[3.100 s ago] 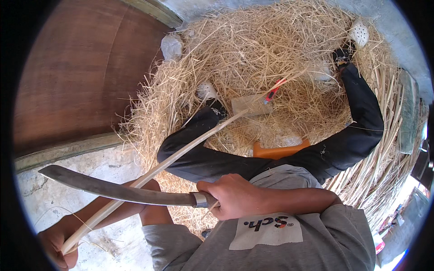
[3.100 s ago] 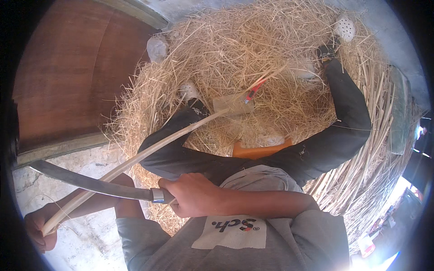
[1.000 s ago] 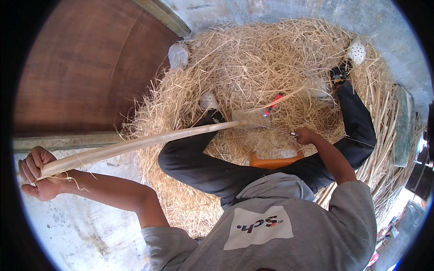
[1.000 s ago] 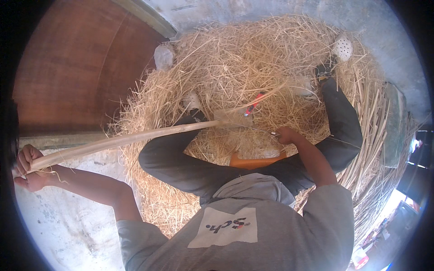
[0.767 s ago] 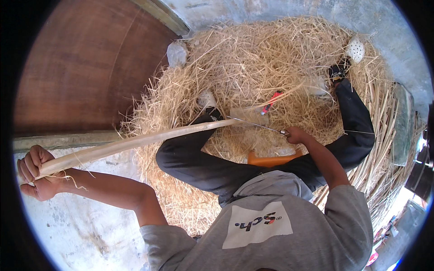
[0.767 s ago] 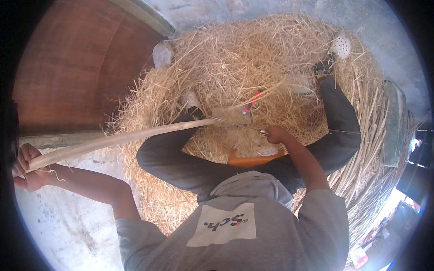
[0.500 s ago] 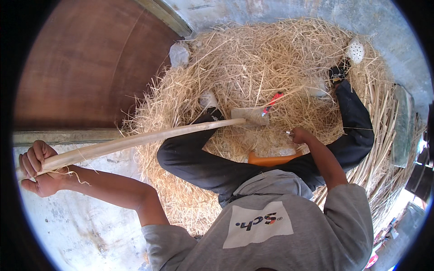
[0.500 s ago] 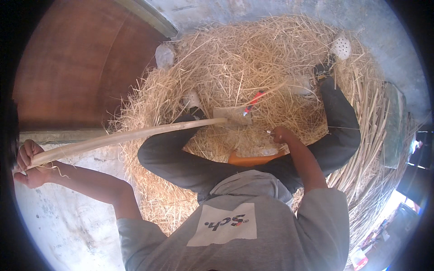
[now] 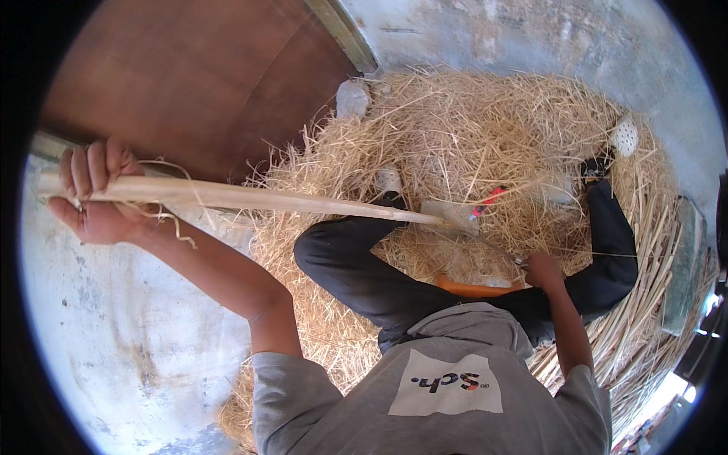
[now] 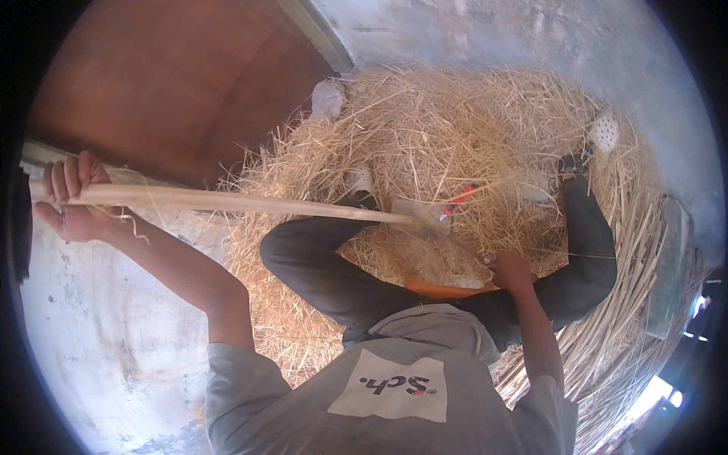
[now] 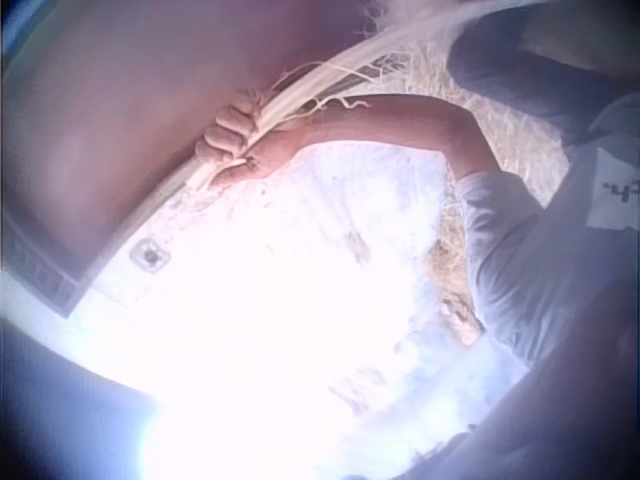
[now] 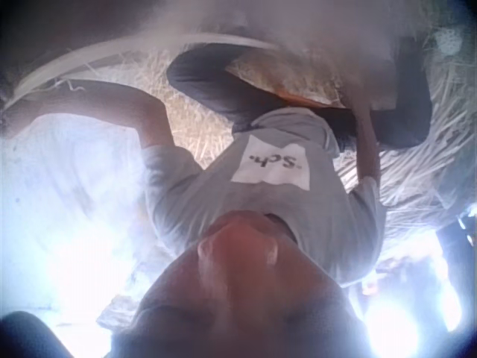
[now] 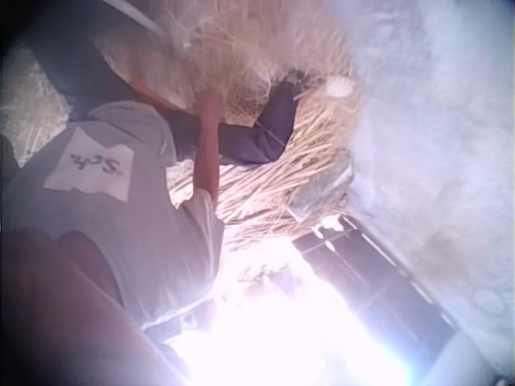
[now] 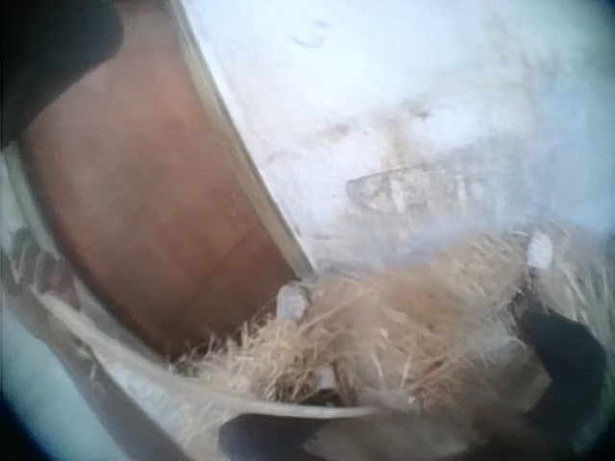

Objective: The person sits on a straw-covered floor and uses a knife to shave a long bamboo pole, removing the outer layer to create a smooth, thin strip. They then use a red utility knife to further refine the edges of the bamboo strip.

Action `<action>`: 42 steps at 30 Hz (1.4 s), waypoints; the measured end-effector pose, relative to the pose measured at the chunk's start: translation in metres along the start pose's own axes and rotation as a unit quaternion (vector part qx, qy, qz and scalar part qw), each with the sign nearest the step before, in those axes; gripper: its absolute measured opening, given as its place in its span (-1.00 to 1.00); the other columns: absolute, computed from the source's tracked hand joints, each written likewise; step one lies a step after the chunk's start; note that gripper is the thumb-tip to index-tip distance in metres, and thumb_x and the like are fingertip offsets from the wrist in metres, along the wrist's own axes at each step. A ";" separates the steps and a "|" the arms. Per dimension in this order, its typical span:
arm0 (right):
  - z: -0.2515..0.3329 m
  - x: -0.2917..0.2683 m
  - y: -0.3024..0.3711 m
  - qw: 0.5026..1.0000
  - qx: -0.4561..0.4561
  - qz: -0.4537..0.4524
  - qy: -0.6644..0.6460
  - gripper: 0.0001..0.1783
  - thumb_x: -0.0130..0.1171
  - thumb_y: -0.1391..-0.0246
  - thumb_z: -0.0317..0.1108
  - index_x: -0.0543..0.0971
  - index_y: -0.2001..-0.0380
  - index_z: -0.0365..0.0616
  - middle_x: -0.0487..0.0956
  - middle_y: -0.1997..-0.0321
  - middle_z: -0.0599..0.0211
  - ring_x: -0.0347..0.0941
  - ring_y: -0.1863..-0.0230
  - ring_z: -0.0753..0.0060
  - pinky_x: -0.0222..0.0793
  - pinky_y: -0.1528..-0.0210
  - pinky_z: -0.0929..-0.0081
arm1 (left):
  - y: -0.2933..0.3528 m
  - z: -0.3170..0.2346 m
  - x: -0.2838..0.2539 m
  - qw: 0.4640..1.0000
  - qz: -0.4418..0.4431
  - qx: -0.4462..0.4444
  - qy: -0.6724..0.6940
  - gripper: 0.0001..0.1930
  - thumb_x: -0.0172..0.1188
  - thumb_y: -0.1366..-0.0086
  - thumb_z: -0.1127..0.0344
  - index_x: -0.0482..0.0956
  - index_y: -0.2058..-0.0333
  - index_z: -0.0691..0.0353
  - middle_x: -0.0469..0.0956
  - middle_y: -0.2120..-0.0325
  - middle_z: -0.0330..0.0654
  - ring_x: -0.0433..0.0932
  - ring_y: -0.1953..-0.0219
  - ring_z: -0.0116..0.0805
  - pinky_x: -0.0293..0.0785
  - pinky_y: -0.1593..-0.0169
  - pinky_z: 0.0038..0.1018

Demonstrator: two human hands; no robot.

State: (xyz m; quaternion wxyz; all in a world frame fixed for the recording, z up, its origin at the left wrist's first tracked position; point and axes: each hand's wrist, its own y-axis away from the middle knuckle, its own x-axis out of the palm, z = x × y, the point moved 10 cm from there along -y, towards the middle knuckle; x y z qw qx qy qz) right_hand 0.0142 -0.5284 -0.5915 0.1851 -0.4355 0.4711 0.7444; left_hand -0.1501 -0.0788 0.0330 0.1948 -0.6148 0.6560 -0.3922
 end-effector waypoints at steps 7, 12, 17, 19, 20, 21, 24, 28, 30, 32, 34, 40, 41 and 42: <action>0.019 -0.037 0.044 0.987 -0.006 -0.142 -0.070 -0.82 0.15 0.21 -0.39 0.57 0.44 -0.16 0.57 0.44 -0.03 0.53 0.33 -0.15 0.44 0.27 -0.01 | 0.067 0.042 -0.010 0.840 -0.317 0.114 -0.426 -0.14 -0.47 -0.25 -0.47 0.43 0.07 0.26 0.55 0.42 -0.07 0.54 0.45 -0.37 0.59 0.37 -0.44; 0.030 -0.041 0.055 0.968 0.035 -0.199 -0.151 -0.80 0.13 0.17 -0.36 0.56 0.40 -0.16 0.57 0.42 -0.04 0.51 0.30 -0.17 0.42 0.23 -0.03 | 0.160 0.200 -0.042 0.900 -0.322 -0.012 -0.293 -0.04 -0.29 -0.08 -0.61 0.23 -0.14 0.16 0.50 0.11 -0.06 0.52 0.12 -0.23 0.45 0.07 -0.32; 0.037 -0.042 0.059 0.962 0.048 -0.214 -0.162 -0.80 0.13 0.17 -0.37 0.55 0.39 -0.17 0.56 0.43 -0.06 0.50 0.29 -0.19 0.40 0.22 -0.04 | 0.295 0.307 -0.067 0.889 -0.400 -0.121 -0.188 -0.34 -0.18 -0.37 -0.21 0.14 -0.18 0.24 0.47 0.07 -0.10 0.49 0.06 -0.30 0.37 -0.04 -0.38; 0.038 -0.044 0.064 0.954 0.040 -0.232 -0.183 -0.83 0.11 0.18 -0.39 0.51 0.44 -0.19 0.53 0.47 -0.11 0.47 0.32 -0.24 0.37 0.26 -0.05 | 0.310 0.320 -0.063 0.883 -0.384 -0.133 -0.234 -0.48 -0.18 -0.44 -0.04 0.18 -0.15 0.27 0.49 0.12 -0.09 0.51 0.11 -0.33 0.39 -0.01 -0.43; 0.038 -0.044 0.065 0.953 0.044 -0.232 -0.188 -0.83 0.11 0.19 -0.38 0.51 0.44 -0.19 0.53 0.47 -0.11 0.47 0.31 -0.24 0.37 0.27 -0.05 | 0.312 0.328 -0.064 0.887 -0.362 -0.149 -0.246 -0.51 -0.19 -0.46 0.00 0.20 -0.13 0.29 0.51 0.16 -0.09 0.52 0.15 -0.35 0.41 0.03 -0.45; 0.038 -0.044 0.067 0.952 0.048 -0.231 -0.193 -0.83 0.11 0.20 -0.38 0.50 0.45 -0.19 0.53 0.46 -0.11 0.47 0.31 -0.25 0.37 0.27 -0.05 | 0.310 0.333 -0.063 0.889 -0.341 -0.165 -0.258 -0.54 -0.21 -0.47 0.05 0.22 -0.11 0.31 0.53 0.19 -0.10 0.54 0.19 -0.37 0.42 0.06 -0.47; 0.041 -0.043 0.069 0.950 0.040 -0.238 -0.198 -0.83 0.12 0.21 -0.38 0.49 0.46 -0.19 0.53 0.47 -0.11 0.47 0.32 -0.25 0.36 0.27 -0.04 | 0.302 0.333 -0.059 0.894 -0.310 -0.175 -0.274 -0.58 -0.25 -0.48 0.09 0.28 -0.05 0.35 0.55 0.31 -0.11 0.56 0.30 -0.39 0.46 0.16 -0.48; 0.050 -0.045 0.075 0.947 0.021 -0.267 -0.180 -0.82 0.13 0.23 -0.38 0.48 0.47 -0.20 0.52 0.48 -0.11 0.46 0.33 -0.25 0.35 0.28 -0.05 | 0.279 0.319 -0.051 0.917 -0.301 -0.141 -0.219 -0.59 -0.27 -0.48 0.06 0.30 0.03 0.35 0.51 0.48 -0.13 0.51 0.46 -0.42 0.46 0.29 -0.45; 0.050 -0.041 0.076 0.949 0.039 -0.245 -0.196 -0.80 0.14 0.20 -0.36 0.50 0.42 -0.18 0.54 0.45 -0.11 0.48 0.32 -0.24 0.38 0.25 -0.06 | 0.265 0.305 -0.045 0.928 -0.287 -0.115 -0.207 -0.60 -0.26 -0.48 0.05 0.30 0.08 0.33 0.45 0.56 -0.15 0.44 0.53 -0.44 0.45 0.34 -0.46; 0.050 -0.039 0.076 0.948 0.048 -0.235 -0.208 -0.78 0.14 0.19 -0.35 0.51 0.40 -0.17 0.55 0.45 -0.11 0.49 0.32 -0.24 0.39 0.24 -0.06 | 0.257 0.301 -0.049 0.929 -0.305 -0.104 -0.182 -0.60 -0.27 -0.47 0.01 0.28 0.13 0.29 0.33 0.68 -0.20 0.29 0.66 -0.49 0.40 0.44 -0.49; 0.048 -0.037 0.076 0.945 0.053 -0.237 -0.217 -0.78 0.15 0.20 -0.35 0.50 0.40 -0.18 0.54 0.47 -0.11 0.48 0.32 -0.25 0.39 0.24 -0.06 | 0.243 0.291 -0.043 0.942 -0.289 -0.087 -0.149 -0.60 -0.26 -0.47 0.00 0.27 0.14 0.28 0.31 0.70 -0.21 0.26 0.69 -0.50 0.35 0.50 -0.51; 0.043 -0.040 0.077 0.930 0.032 -0.266 -0.253 -0.72 0.17 0.24 -0.35 0.51 0.37 -0.22 0.54 0.47 -0.11 0.49 0.32 -0.23 0.40 0.22 -0.04 | 0.195 0.253 -0.034 0.946 -0.290 -0.078 -0.125 -0.53 -0.32 -0.44 -0.12 0.27 0.17 0.23 0.22 0.79 -0.29 0.15 0.80 -0.53 0.13 0.71 -0.56; 0.043 -0.040 0.077 0.926 0.023 -0.275 -0.259 -0.72 0.18 0.24 -0.35 0.51 0.37 -0.23 0.54 0.47 -0.11 0.49 0.32 -0.22 0.40 0.23 -0.02 | 0.184 0.235 -0.034 0.942 -0.294 -0.069 -0.144 -0.51 -0.34 -0.44 -0.14 0.29 0.17 0.23 0.22 0.80 -0.31 0.14 0.81 -0.55 0.11 0.73 -0.58; 0.043 -0.039 0.076 0.922 0.014 -0.284 -0.261 -0.71 0.18 0.24 -0.34 0.51 0.36 -0.24 0.53 0.47 -0.11 0.49 0.32 -0.22 0.40 0.24 0.00 | 0.171 0.215 -0.033 0.938 -0.301 -0.059 -0.160 -0.48 -0.36 -0.44 -0.16 0.30 0.16 0.22 0.22 0.81 -0.33 0.13 0.82 -0.56 0.09 0.75 -0.59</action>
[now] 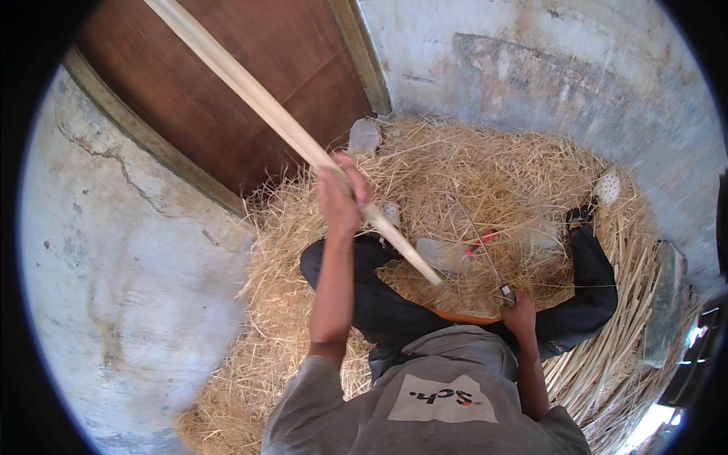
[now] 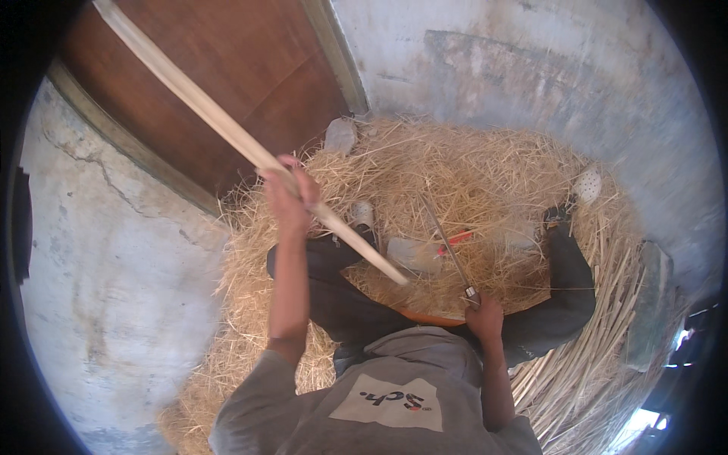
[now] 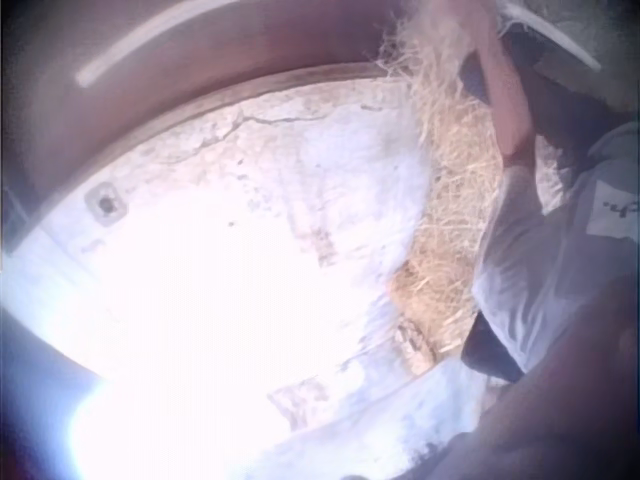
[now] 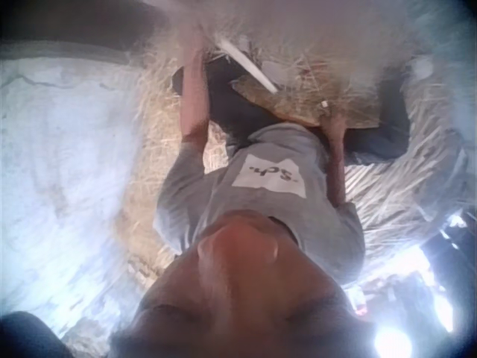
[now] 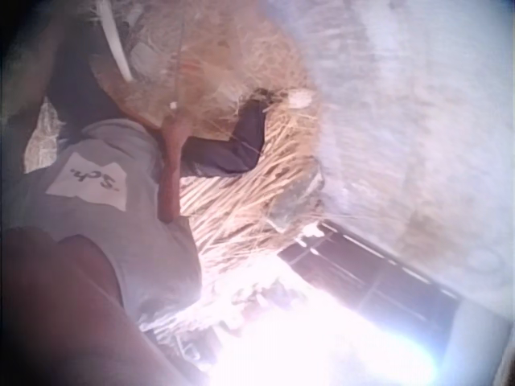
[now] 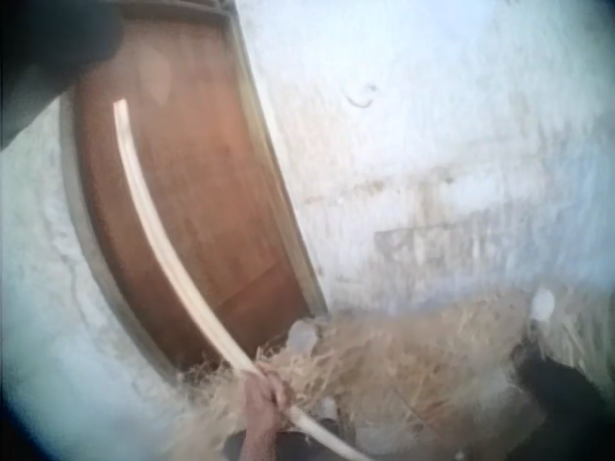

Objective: The person sits on a straw-covered floor and uses a knife to shave a long bamboo pole, removing the outer layer to create a smooth, thin strip. They then use a red utility knife to further refine the edges of the bamboo strip.

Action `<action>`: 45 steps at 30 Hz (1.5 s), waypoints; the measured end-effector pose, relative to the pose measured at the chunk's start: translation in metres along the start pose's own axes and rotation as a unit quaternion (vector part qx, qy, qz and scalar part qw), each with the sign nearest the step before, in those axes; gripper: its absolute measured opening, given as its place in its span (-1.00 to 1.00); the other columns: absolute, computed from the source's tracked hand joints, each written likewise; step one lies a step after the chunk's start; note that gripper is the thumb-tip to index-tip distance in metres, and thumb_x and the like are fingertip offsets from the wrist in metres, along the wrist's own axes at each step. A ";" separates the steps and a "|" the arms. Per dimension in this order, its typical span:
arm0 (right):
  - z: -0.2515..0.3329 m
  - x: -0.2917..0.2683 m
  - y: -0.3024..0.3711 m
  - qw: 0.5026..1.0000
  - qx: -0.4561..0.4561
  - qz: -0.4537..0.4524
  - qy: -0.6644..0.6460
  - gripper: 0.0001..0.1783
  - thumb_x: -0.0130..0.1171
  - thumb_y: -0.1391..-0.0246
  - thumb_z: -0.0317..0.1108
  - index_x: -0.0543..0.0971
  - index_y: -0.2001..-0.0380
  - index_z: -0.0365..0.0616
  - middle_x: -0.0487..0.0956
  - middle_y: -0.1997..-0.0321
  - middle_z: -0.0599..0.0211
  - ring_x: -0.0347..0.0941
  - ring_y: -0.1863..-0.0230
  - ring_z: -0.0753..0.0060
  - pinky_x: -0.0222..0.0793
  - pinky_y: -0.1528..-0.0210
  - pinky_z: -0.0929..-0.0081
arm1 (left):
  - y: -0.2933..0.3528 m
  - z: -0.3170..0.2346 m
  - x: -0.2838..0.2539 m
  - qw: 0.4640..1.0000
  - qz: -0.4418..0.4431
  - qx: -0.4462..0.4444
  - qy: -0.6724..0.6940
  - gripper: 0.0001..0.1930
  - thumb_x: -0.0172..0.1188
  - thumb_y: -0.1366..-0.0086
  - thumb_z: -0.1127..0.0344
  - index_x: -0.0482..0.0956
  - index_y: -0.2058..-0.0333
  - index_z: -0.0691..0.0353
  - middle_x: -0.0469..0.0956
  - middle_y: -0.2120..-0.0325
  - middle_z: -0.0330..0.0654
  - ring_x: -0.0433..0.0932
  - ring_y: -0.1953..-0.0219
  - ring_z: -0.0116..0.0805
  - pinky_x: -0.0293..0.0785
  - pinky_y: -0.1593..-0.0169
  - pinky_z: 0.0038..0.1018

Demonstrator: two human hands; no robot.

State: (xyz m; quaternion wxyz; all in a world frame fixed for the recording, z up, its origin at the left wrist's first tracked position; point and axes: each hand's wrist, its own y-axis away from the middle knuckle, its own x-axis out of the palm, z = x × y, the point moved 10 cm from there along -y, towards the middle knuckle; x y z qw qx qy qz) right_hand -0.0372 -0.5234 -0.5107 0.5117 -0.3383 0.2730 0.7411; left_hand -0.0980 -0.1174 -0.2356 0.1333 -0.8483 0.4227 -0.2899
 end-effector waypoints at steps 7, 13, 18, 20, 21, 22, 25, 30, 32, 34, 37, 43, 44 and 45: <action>0.079 -0.026 0.025 0.982 -0.005 0.080 -0.173 -0.72 0.18 0.18 -0.34 0.45 0.38 -0.30 0.46 0.56 0.03 0.45 0.49 0.12 0.33 0.38 0.26 | -0.042 -0.201 0.006 0.984 0.047 0.153 -0.079 -0.51 -0.29 -0.41 -0.20 0.38 0.11 0.09 0.25 0.75 -0.41 0.05 0.79 -0.64 -0.03 0.71 -0.66; 0.199 0.010 0.057 0.907 -0.186 0.315 -0.208 -0.74 0.16 0.13 -0.37 0.40 0.34 -0.22 0.42 0.58 0.16 0.36 0.55 0.29 0.28 0.45 0.30 | -0.043 -0.378 -0.002 0.931 0.195 0.229 -0.207 -0.48 -0.20 -0.39 -0.09 0.28 0.41 0.37 0.17 0.66 -0.30 0.05 0.69 -0.60 0.03 0.60 -0.69; 0.288 0.112 0.123 0.801 -0.333 0.444 -0.224 -0.66 0.18 0.04 -0.25 0.39 0.28 -0.25 0.51 0.48 0.02 0.51 0.45 0.03 0.35 0.40 0.18 | -0.025 -0.394 -0.016 0.882 0.159 0.309 -0.319 -0.58 -0.13 -0.34 0.04 0.36 0.27 0.39 0.39 0.51 -0.10 0.28 0.61 -0.51 0.22 0.44 -0.71; 0.311 0.160 0.152 0.786 -0.319 0.488 -0.207 -0.64 0.18 0.02 -0.23 0.38 0.30 -0.30 0.51 0.48 -0.04 0.52 0.42 -0.01 0.35 0.38 0.17 | -0.022 -0.371 -0.035 0.923 0.060 0.262 -0.276 -0.62 -0.20 -0.40 0.11 0.42 0.21 0.34 0.53 0.46 -0.02 0.43 0.60 -0.40 0.35 0.41 -0.65; 0.321 0.181 0.167 0.780 -0.309 0.511 -0.185 -0.64 0.15 0.02 -0.21 0.38 0.32 -0.31 0.51 0.48 -0.07 0.52 0.43 -0.05 0.35 0.39 0.14 | -0.020 -0.366 -0.045 0.914 0.031 0.270 -0.301 -0.69 -0.12 -0.37 0.13 0.44 0.26 0.29 0.55 0.44 -0.02 0.49 0.55 -0.32 0.41 0.37 -0.57; 0.325 0.207 0.182 0.775 -0.321 0.526 -0.144 -0.63 0.14 0.02 -0.20 0.40 0.31 -0.31 0.52 0.48 -0.07 0.52 0.43 -0.04 0.36 0.38 0.14 | -0.022 -0.354 -0.048 0.895 -0.060 0.262 -0.356 -0.72 -0.06 -0.36 0.15 0.46 0.28 0.26 0.54 0.48 -0.07 0.48 0.56 -0.31 0.40 0.40 -0.49; 0.330 0.260 0.226 0.736 -0.386 0.555 -0.035 -0.56 0.13 0.04 -0.13 0.42 0.24 -0.31 0.54 0.39 -0.10 0.53 0.35 -0.08 0.42 0.29 0.13 | -0.027 -0.303 0.010 0.879 0.014 0.303 -0.368 -0.70 -0.10 -0.43 0.12 0.51 0.28 0.17 0.35 0.71 -0.37 0.31 0.72 -0.58 0.24 0.68 -0.63; 0.381 0.264 0.304 0.588 -0.579 0.486 -0.288 -0.69 0.11 -0.05 -0.24 0.45 0.24 -0.26 0.51 0.33 -0.07 0.51 0.31 0.06 0.45 0.36 0.17 | -0.014 -0.229 0.036 0.909 0.084 0.266 -0.309 -0.71 -0.08 -0.45 0.15 0.47 0.33 0.23 0.31 0.72 -0.42 0.22 0.71 -0.61 0.16 0.63 -0.59; 0.396 0.296 0.333 0.626 -0.501 0.527 -0.281 -0.68 0.10 -0.08 -0.27 0.42 0.17 -0.26 0.49 0.31 0.00 0.50 0.27 0.15 0.46 0.32 0.20 | -0.014 -0.217 0.043 0.913 0.102 0.254 -0.304 -0.73 -0.05 -0.43 0.14 0.47 0.31 0.22 0.34 0.71 -0.36 0.26 0.68 -0.52 0.22 0.59 -0.51; 0.427 0.305 0.356 0.666 -0.451 0.576 -0.146 -0.66 0.09 -0.10 -0.29 0.38 0.11 -0.29 0.48 0.28 0.04 0.49 0.23 0.23 0.46 0.30 0.23 | -0.008 -0.205 0.047 0.925 0.119 0.192 -0.305 -0.73 -0.01 -0.40 0.12 0.47 0.33 0.22 0.36 0.70 -0.24 0.31 0.64 -0.38 0.27 0.54 -0.44; 0.476 0.312 0.366 0.647 -0.460 0.601 -0.090 -0.60 0.09 -0.06 -0.36 0.35 0.09 -0.41 0.44 0.17 -0.02 0.45 0.14 0.25 0.47 0.30 0.25 | 0.008 -0.214 0.058 0.889 0.092 0.262 -0.365 -0.64 0.10 -0.26 0.13 0.40 0.40 0.41 0.41 0.67 0.06 0.42 0.52 0.01 0.36 0.39 -0.22; 0.453 0.320 0.317 0.678 -0.536 0.496 -0.086 -0.58 0.10 -0.01 -0.41 0.37 0.05 -0.37 0.40 0.24 0.00 0.41 0.20 0.07 0.43 0.14 0.19 | 0.033 -0.213 0.034 0.909 0.023 0.222 -0.352 -0.67 0.04 -0.32 0.14 0.39 0.41 0.36 0.45 0.66 0.12 0.45 0.46 0.21 0.39 0.31 -0.01; 0.430 0.307 0.304 0.699 -0.588 0.383 -0.137 -0.58 0.13 -0.01 -0.38 0.37 0.05 -0.33 0.41 0.22 0.01 0.42 0.17 0.09 0.40 0.09 0.22 | 0.034 -0.214 0.034 0.916 0.022 0.214 -0.340 -0.67 0.03 -0.32 0.14 0.39 0.41 0.36 0.45 0.66 0.11 0.45 0.46 0.20 0.39 0.31 -0.01; 0.405 0.289 0.294 0.705 -0.630 0.266 -0.190 -0.58 0.15 -0.02 -0.35 0.38 0.05 -0.29 0.42 0.20 0.03 0.42 0.15 0.10 0.37 0.05 0.25 | 0.036 -0.213 0.031 0.921 0.021 0.202 -0.333 -0.67 0.02 -0.33 0.14 0.38 0.42 0.36 0.44 0.67 0.11 0.44 0.46 0.20 0.39 0.31 -0.01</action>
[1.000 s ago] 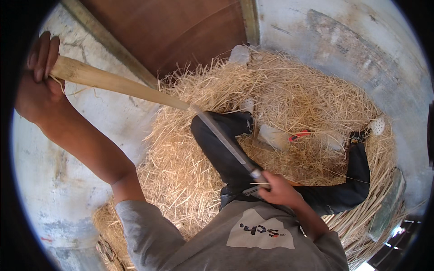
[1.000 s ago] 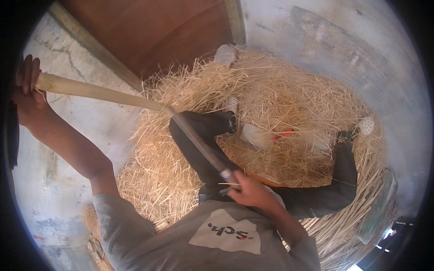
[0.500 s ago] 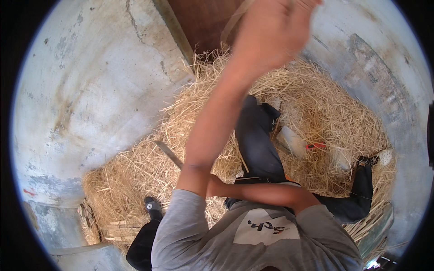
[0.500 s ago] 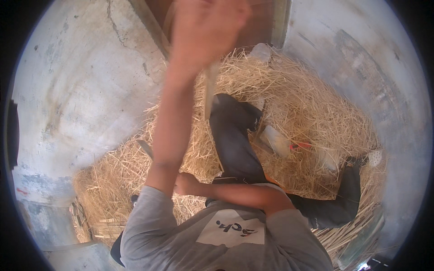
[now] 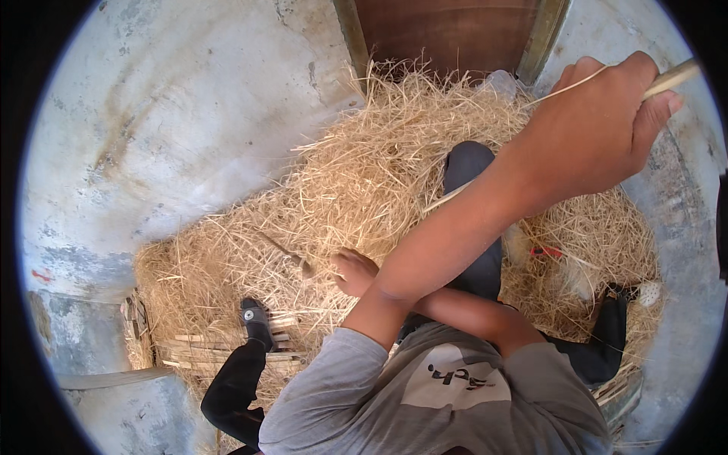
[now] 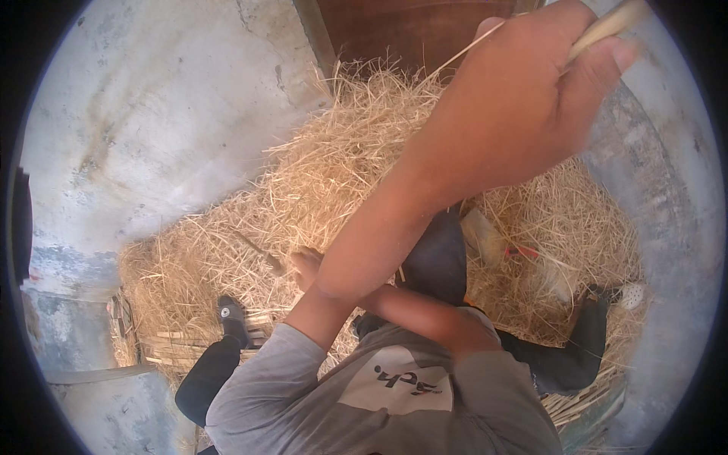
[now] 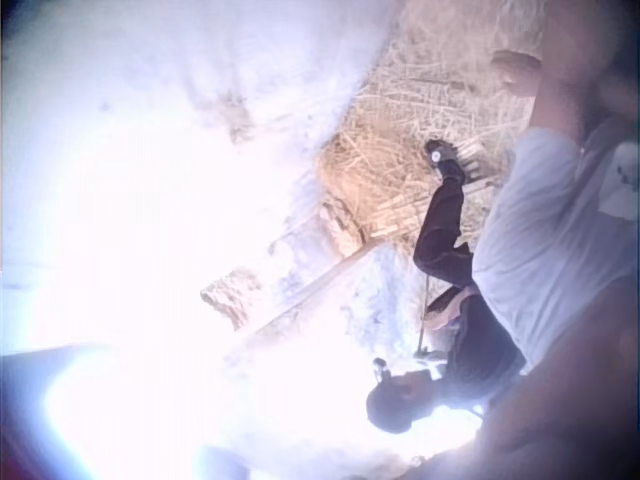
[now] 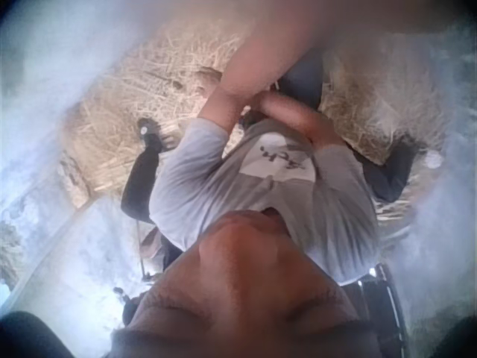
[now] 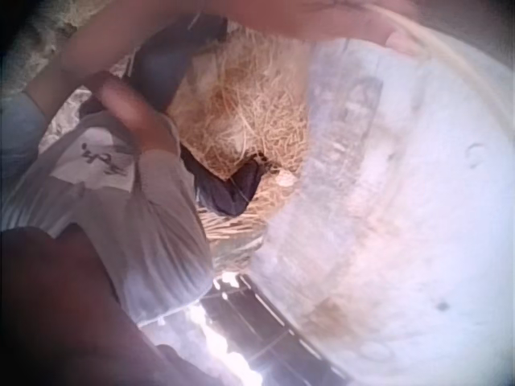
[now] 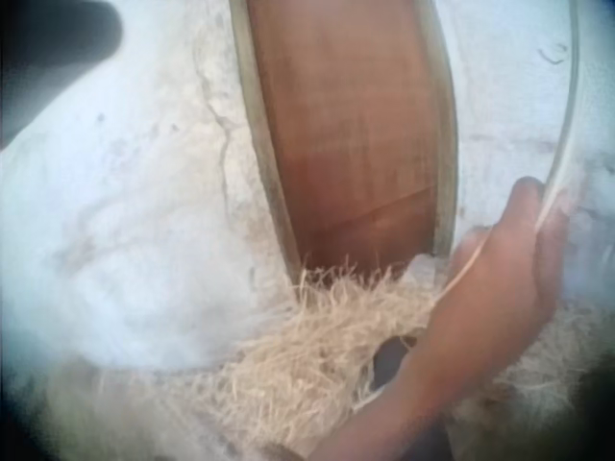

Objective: The person sits on a straw-covered floor and uses a knife to shave a long bamboo pole, removing the outer layer to create a smooth, thin strip. They then use a red utility knife to further refine the edges of the bamboo strip.

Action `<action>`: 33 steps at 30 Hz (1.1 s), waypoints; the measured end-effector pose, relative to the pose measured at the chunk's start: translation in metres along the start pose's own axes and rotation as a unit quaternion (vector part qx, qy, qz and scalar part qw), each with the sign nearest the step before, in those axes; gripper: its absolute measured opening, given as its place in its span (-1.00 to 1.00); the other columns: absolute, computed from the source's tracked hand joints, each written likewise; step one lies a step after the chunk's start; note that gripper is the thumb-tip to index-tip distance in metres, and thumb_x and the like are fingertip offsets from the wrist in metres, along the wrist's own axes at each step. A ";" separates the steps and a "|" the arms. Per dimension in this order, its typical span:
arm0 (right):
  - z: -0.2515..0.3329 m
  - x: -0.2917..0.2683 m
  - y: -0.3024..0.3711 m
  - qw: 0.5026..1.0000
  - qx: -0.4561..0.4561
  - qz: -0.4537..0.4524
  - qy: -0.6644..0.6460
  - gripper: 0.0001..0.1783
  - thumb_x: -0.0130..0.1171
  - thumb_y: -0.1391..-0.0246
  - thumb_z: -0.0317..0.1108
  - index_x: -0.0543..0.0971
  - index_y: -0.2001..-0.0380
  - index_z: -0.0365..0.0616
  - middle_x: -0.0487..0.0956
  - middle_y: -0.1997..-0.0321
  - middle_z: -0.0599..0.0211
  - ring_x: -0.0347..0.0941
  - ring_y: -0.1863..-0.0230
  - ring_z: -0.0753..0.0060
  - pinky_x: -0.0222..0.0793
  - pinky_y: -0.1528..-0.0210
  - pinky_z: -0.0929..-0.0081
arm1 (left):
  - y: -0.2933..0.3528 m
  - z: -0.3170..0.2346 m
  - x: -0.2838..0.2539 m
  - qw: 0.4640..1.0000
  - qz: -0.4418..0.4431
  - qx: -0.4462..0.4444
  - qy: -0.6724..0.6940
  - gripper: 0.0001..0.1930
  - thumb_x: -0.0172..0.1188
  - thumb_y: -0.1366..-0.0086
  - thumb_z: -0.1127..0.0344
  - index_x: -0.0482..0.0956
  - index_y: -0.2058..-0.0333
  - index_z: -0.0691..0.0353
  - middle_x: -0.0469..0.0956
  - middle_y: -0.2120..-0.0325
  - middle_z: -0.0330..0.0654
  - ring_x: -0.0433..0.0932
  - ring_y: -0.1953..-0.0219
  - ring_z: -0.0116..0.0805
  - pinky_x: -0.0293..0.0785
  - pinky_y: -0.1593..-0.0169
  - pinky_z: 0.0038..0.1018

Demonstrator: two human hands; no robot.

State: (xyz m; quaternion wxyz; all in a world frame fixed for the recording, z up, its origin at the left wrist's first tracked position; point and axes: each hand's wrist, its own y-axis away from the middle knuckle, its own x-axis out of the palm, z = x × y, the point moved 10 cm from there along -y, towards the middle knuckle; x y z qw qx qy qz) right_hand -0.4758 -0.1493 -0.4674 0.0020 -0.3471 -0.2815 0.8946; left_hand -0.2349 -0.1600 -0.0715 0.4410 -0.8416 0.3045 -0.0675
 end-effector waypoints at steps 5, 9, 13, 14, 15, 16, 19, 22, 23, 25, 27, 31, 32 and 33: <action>-0.007 -0.074 0.065 0.922 0.143 0.134 -0.335 -0.56 0.23 0.00 -0.33 0.42 0.04 -0.22 0.46 0.03 0.08 0.44 0.03 0.06 0.36 -0.01 0.34 | 0.004 0.014 0.004 0.999 0.025 -0.031 -0.012 -0.68 0.01 -0.35 0.16 0.37 0.42 0.34 0.41 0.68 0.08 0.43 0.50 0.13 0.37 0.34 -0.05; 0.000 -0.183 0.079 0.974 0.144 0.075 -0.158 -0.67 0.26 0.00 -0.35 0.50 0.14 -0.19 0.49 0.11 0.10 0.49 0.12 0.07 0.40 0.07 0.33 | 0.005 0.029 0.025 0.995 0.087 -0.055 -0.015 -0.71 0.00 -0.36 0.17 0.37 0.39 0.33 0.39 0.67 0.08 0.42 0.54 0.09 0.36 0.37 -0.11; -0.083 -0.281 0.155 0.921 0.343 -0.083 -0.167 -0.73 0.25 0.00 -0.34 0.54 0.23 -0.22 0.55 0.21 0.09 0.51 0.13 0.10 0.41 0.08 0.33 | 0.016 0.076 0.056 0.980 0.173 -0.096 0.023 -0.74 -0.08 -0.43 0.19 0.47 0.15 0.24 0.38 0.65 -0.34 0.29 0.66 -0.61 0.22 0.59 -0.59; -0.113 -0.299 0.191 0.909 0.393 -0.106 -0.090 -0.72 0.24 0.00 -0.32 0.53 0.21 -0.22 0.56 0.21 0.06 0.51 0.13 0.07 0.41 0.08 0.31 | 0.018 0.089 0.067 0.967 0.204 -0.144 0.051 -0.74 -0.08 -0.43 0.21 0.45 0.08 0.24 0.37 0.65 -0.33 0.27 0.67 -0.62 0.22 0.60 -0.62; -0.142 -0.313 0.232 0.890 0.438 -0.125 -0.014 -0.70 0.23 -0.01 -0.30 0.53 0.20 -0.21 0.56 0.21 0.04 0.52 0.13 0.04 0.41 0.08 0.28 | 0.020 0.097 0.076 0.955 0.222 -0.175 0.091 -0.74 -0.09 -0.43 0.23 0.40 0.04 0.25 0.38 0.63 -0.32 0.28 0.68 -0.63 0.21 0.62 -0.64; -0.167 -0.323 0.269 0.876 0.470 -0.093 0.054 -0.68 0.22 -0.01 -0.30 0.52 0.18 -0.22 0.57 0.23 0.03 0.52 0.14 0.03 0.42 0.09 0.28 | 0.024 0.105 0.085 0.941 0.238 -0.207 0.123 -0.72 -0.10 -0.43 0.25 0.36 -0.01 0.25 0.39 0.62 -0.30 0.28 0.69 -0.63 0.20 0.64 -0.66; -0.214 -0.332 0.367 0.804 0.569 0.075 0.152 -0.63 0.21 0.00 -0.24 0.51 0.15 -0.22 0.57 0.23 -0.02 0.51 0.13 -0.06 0.42 0.08 0.19 | 0.040 0.131 0.117 0.904 0.266 -0.289 0.170 -0.67 -0.14 -0.44 0.30 0.22 -0.11 0.29 0.42 0.58 -0.24 0.31 0.71 -0.61 0.21 0.71 -0.68; -0.239 -0.329 0.430 0.748 0.622 0.185 0.142 -0.59 0.18 0.03 -0.21 0.51 0.12 -0.19 0.56 0.15 -0.05 0.49 0.08 -0.09 0.41 0.06 0.11 | 0.070 0.164 0.145 0.871 0.262 -0.367 0.193 -0.65 -0.17 -0.44 0.34 0.16 -0.14 0.32 0.44 0.54 -0.19 0.34 0.72 -0.56 0.26 0.75 -0.66; -0.248 -0.328 0.443 0.736 0.631 0.206 0.131 -0.59 0.17 0.04 -0.21 0.51 0.11 -0.18 0.55 0.11 -0.05 0.48 0.06 -0.09 0.40 0.05 0.09 | 0.082 0.176 0.153 0.860 0.257 -0.393 0.198 -0.65 -0.17 -0.44 0.34 0.15 -0.14 0.32 0.45 0.53 -0.18 0.36 0.72 -0.55 0.28 0.76 -0.65; -0.274 -0.327 0.449 0.747 0.616 0.204 0.145 -0.60 0.14 0.03 -0.25 0.50 0.09 -0.16 0.55 0.10 -0.04 0.48 0.03 -0.06 0.40 0.03 0.09 | 0.108 0.200 0.168 0.835 0.249 -0.442 0.214 -0.66 -0.16 -0.44 0.35 0.16 -0.13 0.31 0.46 0.52 -0.17 0.38 0.71 -0.52 0.31 0.75 -0.64; -0.303 -0.326 0.445 0.755 0.611 0.187 0.147 -0.59 0.14 0.05 -0.31 0.50 0.08 -0.16 0.55 0.08 -0.01 0.48 0.03 -0.05 0.41 0.03 0.09 | 0.133 0.222 0.183 0.810 0.243 -0.483 0.226 -0.67 -0.15 -0.44 0.36 0.17 -0.12 0.30 0.47 0.51 -0.16 0.39 0.71 -0.52 0.31 0.75 -0.65; -0.363 -0.335 0.403 0.806 0.557 0.067 0.189 -0.64 0.15 0.07 -0.42 0.52 0.11 -0.16 0.53 0.03 0.05 0.47 0.03 -0.01 0.43 0.08 0.05 | 0.160 0.243 0.207 0.774 0.247 -0.529 0.244 -0.65 -0.17 -0.45 0.39 0.13 -0.16 0.31 0.47 0.42 -0.14 0.43 0.64 -0.54 0.37 0.66 -0.64; -0.375 -0.339 0.396 0.823 0.525 0.022 0.213 -0.67 0.14 0.05 -0.45 0.52 0.13 -0.16 0.52 0.01 0.07 0.47 0.03 0.01 0.44 0.09 0.04 | 0.162 0.247 0.212 0.771 0.243 -0.533 0.248 -0.65 -0.17 -0.44 0.40 0.14 -0.15 0.31 0.47 0.41 -0.13 0.43 0.63 -0.54 0.38 0.66 -0.64; -0.396 -0.332 0.398 0.828 0.503 0.012 0.248 -0.68 0.13 0.03 -0.47 0.53 0.13 -0.15 0.51 0.01 0.09 0.46 0.02 0.03 0.44 0.09 0.05 | 0.163 0.250 0.217 0.769 0.243 -0.534 0.255 -0.64 -0.16 -0.43 0.42 0.14 -0.16 0.31 0.48 0.39 -0.12 0.44 0.62 -0.53 0.39 0.65 -0.64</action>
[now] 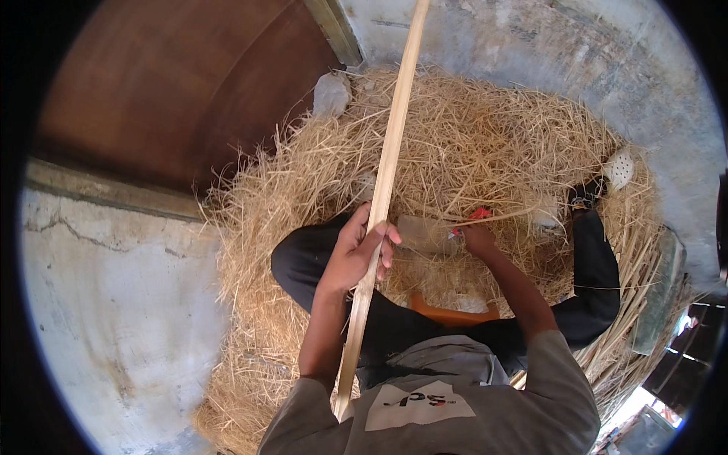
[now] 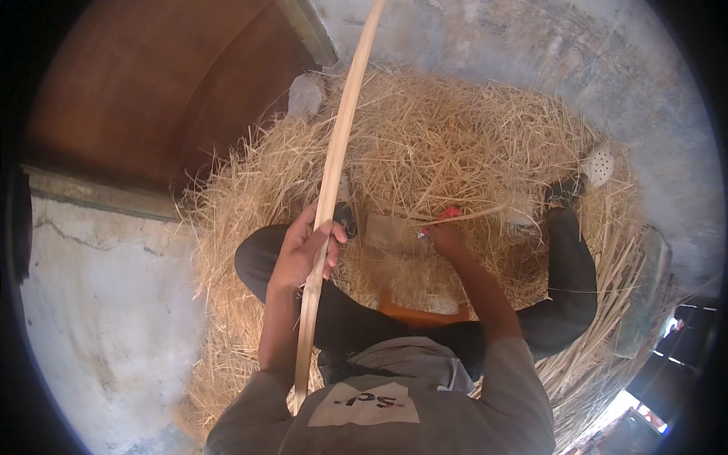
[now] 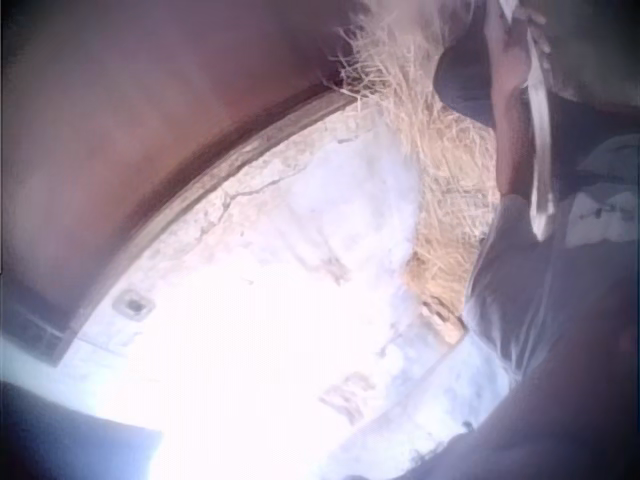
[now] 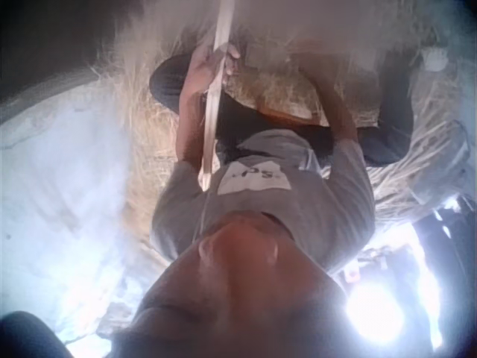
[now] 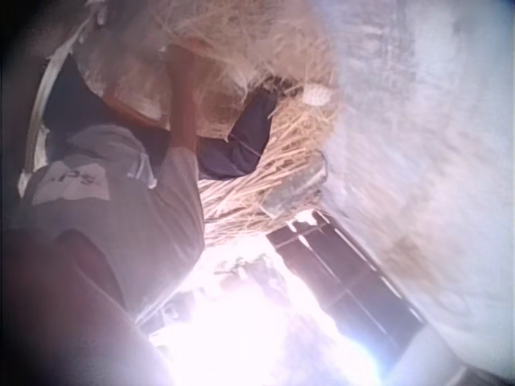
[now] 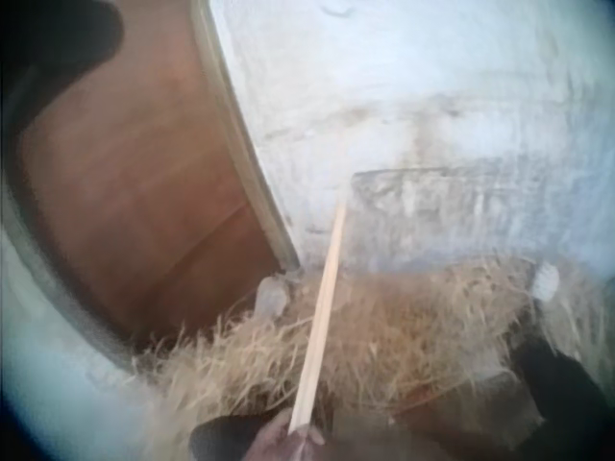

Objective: The person sits on a straw-covered floor and uses a knife to shave a long bamboo pole, removing the outer layer to create a smooth, thin strip. They then use a red utility knife to further refine the edges of the bamboo strip.

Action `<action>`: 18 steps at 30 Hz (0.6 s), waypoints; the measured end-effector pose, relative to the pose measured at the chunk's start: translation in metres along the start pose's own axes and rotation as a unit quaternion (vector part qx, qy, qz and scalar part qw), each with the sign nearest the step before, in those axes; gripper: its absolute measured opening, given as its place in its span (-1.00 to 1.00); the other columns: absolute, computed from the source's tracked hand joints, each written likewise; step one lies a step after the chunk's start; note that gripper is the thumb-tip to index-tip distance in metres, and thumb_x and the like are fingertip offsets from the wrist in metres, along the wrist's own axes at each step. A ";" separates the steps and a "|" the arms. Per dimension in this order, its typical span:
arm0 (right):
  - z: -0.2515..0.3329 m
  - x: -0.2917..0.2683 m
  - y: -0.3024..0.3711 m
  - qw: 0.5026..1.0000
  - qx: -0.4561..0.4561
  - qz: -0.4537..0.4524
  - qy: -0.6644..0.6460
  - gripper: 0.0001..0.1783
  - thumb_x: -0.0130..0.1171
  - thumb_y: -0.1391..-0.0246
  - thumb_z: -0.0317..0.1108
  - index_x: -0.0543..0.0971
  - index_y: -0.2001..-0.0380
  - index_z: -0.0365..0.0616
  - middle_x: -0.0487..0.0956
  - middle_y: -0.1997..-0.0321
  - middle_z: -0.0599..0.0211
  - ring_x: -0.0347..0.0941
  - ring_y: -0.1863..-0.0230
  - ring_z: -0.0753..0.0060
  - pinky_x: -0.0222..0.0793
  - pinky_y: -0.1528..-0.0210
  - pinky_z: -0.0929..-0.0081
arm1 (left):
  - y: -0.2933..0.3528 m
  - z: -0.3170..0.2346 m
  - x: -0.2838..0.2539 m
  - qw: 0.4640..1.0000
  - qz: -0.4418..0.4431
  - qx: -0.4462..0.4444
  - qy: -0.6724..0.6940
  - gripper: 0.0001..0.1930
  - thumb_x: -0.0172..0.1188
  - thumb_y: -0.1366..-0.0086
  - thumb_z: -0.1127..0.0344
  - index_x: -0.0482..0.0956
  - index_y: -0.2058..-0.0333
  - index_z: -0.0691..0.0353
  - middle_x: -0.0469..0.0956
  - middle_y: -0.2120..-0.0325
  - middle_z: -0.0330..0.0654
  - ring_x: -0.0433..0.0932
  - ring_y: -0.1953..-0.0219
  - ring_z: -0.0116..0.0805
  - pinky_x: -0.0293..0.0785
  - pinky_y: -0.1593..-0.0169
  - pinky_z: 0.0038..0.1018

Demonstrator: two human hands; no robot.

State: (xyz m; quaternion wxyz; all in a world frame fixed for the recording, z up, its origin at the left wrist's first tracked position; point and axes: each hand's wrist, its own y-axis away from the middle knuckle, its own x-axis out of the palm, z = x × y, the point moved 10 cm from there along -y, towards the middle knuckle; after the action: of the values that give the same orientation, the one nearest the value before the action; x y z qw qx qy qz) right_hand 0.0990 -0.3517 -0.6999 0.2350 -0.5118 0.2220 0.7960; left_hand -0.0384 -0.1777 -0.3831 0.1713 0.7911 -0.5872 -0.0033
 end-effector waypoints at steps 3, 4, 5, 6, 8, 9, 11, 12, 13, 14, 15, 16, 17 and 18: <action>-0.002 0.026 -0.033 0.996 -0.038 -0.034 0.075 -0.72 0.09 -0.04 -0.49 0.54 0.13 -0.13 0.50 0.04 0.14 0.42 -0.01 0.06 0.42 0.05 0.06 | -0.007 0.004 0.000 0.999 0.006 -0.005 0.032 -0.59 -0.14 -0.39 0.49 0.12 -0.19 0.32 0.50 0.32 -0.05 0.47 0.59 -0.50 0.43 0.63 -0.63; 0.004 0.029 -0.041 0.993 -0.042 -0.007 0.106 -0.73 0.08 -0.06 -0.48 0.55 0.13 -0.13 0.50 0.06 0.15 0.40 -0.02 0.06 0.39 0.02 0.05 | -0.008 0.006 0.000 0.999 0.003 -0.008 0.054 -0.56 -0.14 -0.37 0.52 0.11 -0.21 0.32 0.50 0.30 -0.02 0.48 0.57 -0.48 0.45 0.62 -0.62; 0.011 0.032 -0.049 0.989 -0.046 0.020 0.137 -0.74 0.07 -0.09 -0.47 0.56 0.13 -0.13 0.49 0.08 0.16 0.38 -0.03 0.06 0.37 -0.01 0.04 | -0.007 0.007 -0.001 0.997 0.001 -0.010 0.075 -0.53 -0.13 -0.35 0.54 0.09 -0.23 0.33 0.51 0.27 0.01 0.50 0.56 -0.47 0.46 0.62 -0.62; -0.005 0.052 -0.052 0.989 -0.029 0.044 0.142 -0.76 0.07 -0.10 -0.46 0.56 0.14 -0.13 0.49 0.10 0.16 0.36 -0.03 0.07 0.32 -0.06 0.01 | -0.009 0.008 0.003 0.995 0.033 -0.015 0.090 -0.41 -0.13 -0.27 0.61 0.01 -0.28 0.31 0.49 0.19 0.09 0.54 0.51 -0.40 0.55 0.55 -0.58; -0.040 0.094 -0.048 0.987 -0.012 0.068 0.148 -0.79 0.09 -0.09 -0.44 0.57 0.18 -0.12 0.49 0.15 0.17 0.35 -0.03 0.07 0.24 -0.12 -0.03 | -0.013 0.006 0.013 0.981 0.091 -0.016 0.171 -0.38 -0.13 -0.25 0.62 -0.01 -0.29 0.31 0.48 0.16 0.11 0.57 0.48 -0.37 0.59 0.52 -0.55; -0.040 0.096 -0.044 0.987 -0.020 0.065 0.147 -0.80 0.09 -0.09 -0.43 0.58 0.20 -0.12 0.49 0.17 0.17 0.35 -0.02 0.07 0.21 -0.14 -0.06 | -0.012 0.006 0.016 0.971 0.112 -0.015 0.210 -0.37 -0.13 -0.24 0.63 -0.02 -0.29 0.30 0.47 0.14 0.13 0.58 0.47 -0.35 0.61 0.50 -0.53; 0.006 0.027 -0.026 0.986 -0.093 -0.006 0.136 -0.84 0.12 -0.06 -0.42 0.58 0.26 -0.10 0.51 0.20 0.18 0.39 0.02 0.08 0.18 -0.13 -0.10 | -0.006 0.009 0.010 0.971 0.104 0.001 0.214 -0.36 -0.13 -0.23 0.63 -0.03 -0.30 0.30 0.46 0.09 0.15 0.59 0.43 -0.32 0.63 0.45 -0.50; 0.017 0.002 -0.008 0.988 -0.101 -0.005 0.116 -0.83 0.14 -0.03 -0.42 0.58 0.26 -0.09 0.51 0.21 0.17 0.41 0.03 0.07 0.19 -0.11 -0.11 | -0.003 0.006 0.012 0.970 0.108 0.006 0.218 -0.35 -0.13 -0.23 0.63 -0.04 -0.30 0.30 0.45 0.07 0.16 0.60 0.41 -0.31 0.65 0.43 -0.49; 0.026 -0.017 0.013 0.989 -0.107 -0.005 0.097 -0.81 0.16 0.00 -0.41 0.58 0.26 -0.07 0.52 0.23 0.17 0.43 0.05 0.06 0.19 -0.10 -0.12 | -0.002 0.006 0.012 0.975 0.088 0.003 0.202 -0.35 -0.09 -0.22 0.60 -0.03 -0.29 0.33 0.46 0.08 0.19 0.61 0.42 -0.30 0.63 0.47 -0.50; 0.031 -0.027 0.035 0.993 -0.090 0.022 0.072 -0.79 0.17 0.03 -0.41 0.58 0.25 -0.05 0.53 0.23 0.15 0.44 0.07 0.04 0.19 -0.08 -0.14 | -0.001 0.006 0.013 0.980 0.069 0.000 0.186 -0.35 -0.05 -0.21 0.57 -0.02 -0.28 0.37 0.46 0.09 0.22 0.61 0.44 -0.29 0.62 0.51 -0.51; 0.035 -0.037 0.057 0.995 -0.069 0.047 0.046 -0.77 0.18 0.05 -0.40 0.58 0.24 -0.04 0.53 0.24 0.14 0.46 0.09 0.02 0.19 -0.06 -0.17 | 0.001 0.007 0.013 0.984 0.051 -0.004 0.168 -0.34 -0.01 -0.20 0.54 -0.01 -0.27 0.41 0.46 0.10 0.25 0.61 0.45 -0.28 0.61 0.55 -0.53; 0.036 -0.040 0.078 0.995 -0.026 0.098 0.015 -0.73 0.19 0.08 -0.40 0.58 0.22 -0.04 0.54 0.23 0.12 0.48 0.11 -0.01 0.18 -0.04 -0.21 | 0.003 0.007 0.014 0.987 0.051 -0.001 0.152 -0.35 -0.01 -0.22 0.53 -0.01 -0.28 0.39 0.46 0.08 0.23 0.62 0.44 -0.29 0.61 0.54 -0.53; 0.041 -0.049 0.098 0.987 0.018 0.161 -0.002 -0.75 0.17 0.10 -0.42 0.57 0.25 -0.07 0.53 0.22 0.09 0.47 0.10 0.00 0.24 -0.01 -0.11 | 0.005 0.009 0.014 0.989 0.052 0.002 0.136 -0.36 -0.01 -0.24 0.53 0.00 -0.28 0.38 0.47 0.07 0.22 0.62 0.44 -0.29 0.62 0.53 -0.52; 0.044 -0.058 0.119 0.973 0.064 0.221 -0.018 -0.76 0.16 0.12 -0.43 0.56 0.28 -0.10 0.52 0.21 0.06 0.46 0.09 0.02 0.30 0.02 -0.01 | 0.007 0.010 0.017 0.991 0.054 0.007 0.121 -0.37 -0.02 -0.27 0.52 0.00 -0.29 0.37 0.47 0.06 0.20 0.62 0.43 -0.30 0.62 0.51 -0.52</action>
State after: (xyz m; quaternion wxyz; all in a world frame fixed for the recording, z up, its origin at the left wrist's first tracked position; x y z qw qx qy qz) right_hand 0.0176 -0.4279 -0.6164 0.0894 -0.4193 0.3755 0.8217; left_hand -0.0415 -0.1979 -0.3874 0.2355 0.7538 -0.6044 0.1052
